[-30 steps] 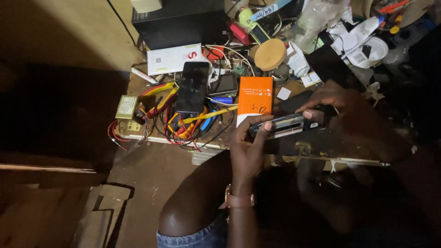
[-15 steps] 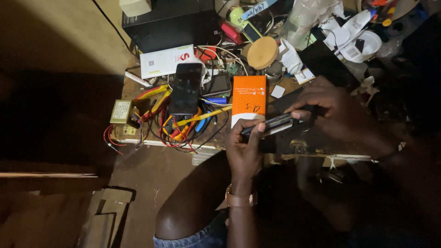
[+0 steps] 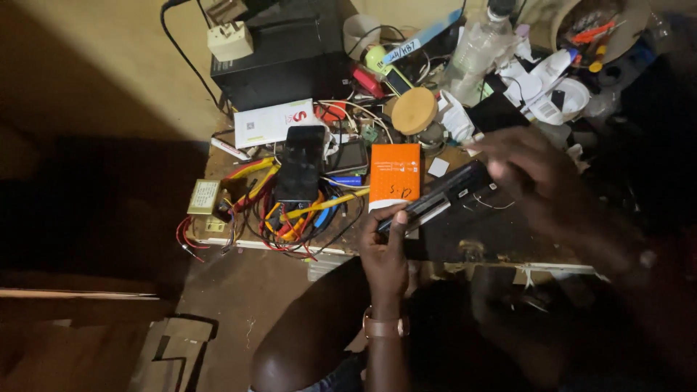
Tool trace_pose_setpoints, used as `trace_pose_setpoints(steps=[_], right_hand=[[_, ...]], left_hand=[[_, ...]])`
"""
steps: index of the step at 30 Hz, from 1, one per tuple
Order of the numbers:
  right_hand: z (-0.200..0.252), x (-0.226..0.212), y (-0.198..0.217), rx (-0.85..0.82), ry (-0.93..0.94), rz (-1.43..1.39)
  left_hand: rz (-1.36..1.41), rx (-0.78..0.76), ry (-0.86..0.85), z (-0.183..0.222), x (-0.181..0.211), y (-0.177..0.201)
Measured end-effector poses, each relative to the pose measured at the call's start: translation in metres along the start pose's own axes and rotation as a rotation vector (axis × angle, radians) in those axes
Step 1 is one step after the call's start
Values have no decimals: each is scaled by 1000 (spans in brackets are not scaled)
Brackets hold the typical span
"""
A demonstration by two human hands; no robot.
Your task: Inspecting and repairing the internal components of a mobile phone using a screwdriver.
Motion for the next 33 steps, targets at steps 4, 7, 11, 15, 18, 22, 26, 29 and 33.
trace_pose_setpoints(steps=[4,7,11,15,18,22,26,29,33], right_hand=[[6,-17,25,-82,-43,-56],[22,-21,38,-64,-49,-131],[45,-16,42,-28,-62,-235],[62,-4,35,4,-66,-337],[75,7,29,32,-74,-398],[99,15,21,66,-116,-481],[98,15,10,84,-126,-577],[88,7,3,105,-138,-653],[55,-12,9,129,-141,-758]], left_hand=[[197,61,53,-1,11,-3],[221,82,54,-3,21,-3],[231,100,87,0,17,-1],[278,114,96,-2,14,0],[301,134,100,-4,17,1],[315,124,127,-1,15,-3],[446,172,179,2,16,-6],[506,147,204,3,18,-10],[611,130,299,10,16,-13]])
Point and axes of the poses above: each hand's wrist, its own z-axis away from the middle knuckle, its own y-axis out of the back of the hand, x = y × z, the point moved 6 cm from there along -z, towards the middle knuckle, and after that the axes turned 6 degrees about z, right-handed, at the moved point
